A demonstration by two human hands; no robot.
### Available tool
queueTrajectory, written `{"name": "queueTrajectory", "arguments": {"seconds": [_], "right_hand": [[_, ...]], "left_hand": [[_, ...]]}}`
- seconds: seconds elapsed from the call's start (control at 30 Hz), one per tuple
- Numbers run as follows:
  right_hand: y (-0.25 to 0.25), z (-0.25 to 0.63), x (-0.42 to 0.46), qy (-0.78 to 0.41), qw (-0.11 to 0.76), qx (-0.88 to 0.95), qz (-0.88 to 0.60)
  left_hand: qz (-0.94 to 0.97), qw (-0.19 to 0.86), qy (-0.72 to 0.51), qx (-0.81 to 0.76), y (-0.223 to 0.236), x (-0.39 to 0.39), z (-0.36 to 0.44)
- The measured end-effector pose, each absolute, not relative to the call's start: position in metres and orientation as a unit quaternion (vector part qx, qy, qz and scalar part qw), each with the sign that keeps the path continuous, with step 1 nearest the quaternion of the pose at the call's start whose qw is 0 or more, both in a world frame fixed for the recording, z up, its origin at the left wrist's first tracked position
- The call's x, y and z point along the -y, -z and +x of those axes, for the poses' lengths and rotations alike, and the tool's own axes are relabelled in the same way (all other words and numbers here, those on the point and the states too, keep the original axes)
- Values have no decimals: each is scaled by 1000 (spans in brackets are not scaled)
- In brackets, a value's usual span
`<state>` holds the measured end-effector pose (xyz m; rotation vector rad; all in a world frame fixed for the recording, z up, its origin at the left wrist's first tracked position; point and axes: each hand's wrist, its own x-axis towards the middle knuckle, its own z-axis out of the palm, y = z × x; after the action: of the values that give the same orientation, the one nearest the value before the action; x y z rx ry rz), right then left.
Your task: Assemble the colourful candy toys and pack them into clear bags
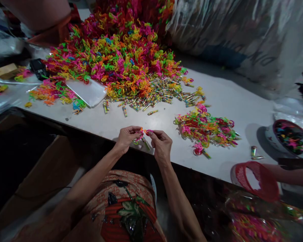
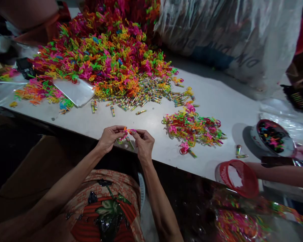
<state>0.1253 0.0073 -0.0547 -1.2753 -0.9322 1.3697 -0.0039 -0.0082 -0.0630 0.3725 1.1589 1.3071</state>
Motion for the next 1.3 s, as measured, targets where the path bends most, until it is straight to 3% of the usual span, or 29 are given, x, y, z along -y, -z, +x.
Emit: {"name": "queueTrajectory", "arguments": {"seconds": [0.6,0.9,1.13,1.3], "right_hand": [[59,133,-1,-292,413,682,-529],[62,134,2,-306,412,691,-509],[59,127,3,-483,411,560,-533],[59,129,-1,-495,417,531,-547]], "left_hand": [[181,633,-565,-497,54,10,-7],[186,621,-569,-506,54,7,-13],[240,572,-587,-520,55,9,-11],[249,586,-562,-528,62,5,-11]]}}
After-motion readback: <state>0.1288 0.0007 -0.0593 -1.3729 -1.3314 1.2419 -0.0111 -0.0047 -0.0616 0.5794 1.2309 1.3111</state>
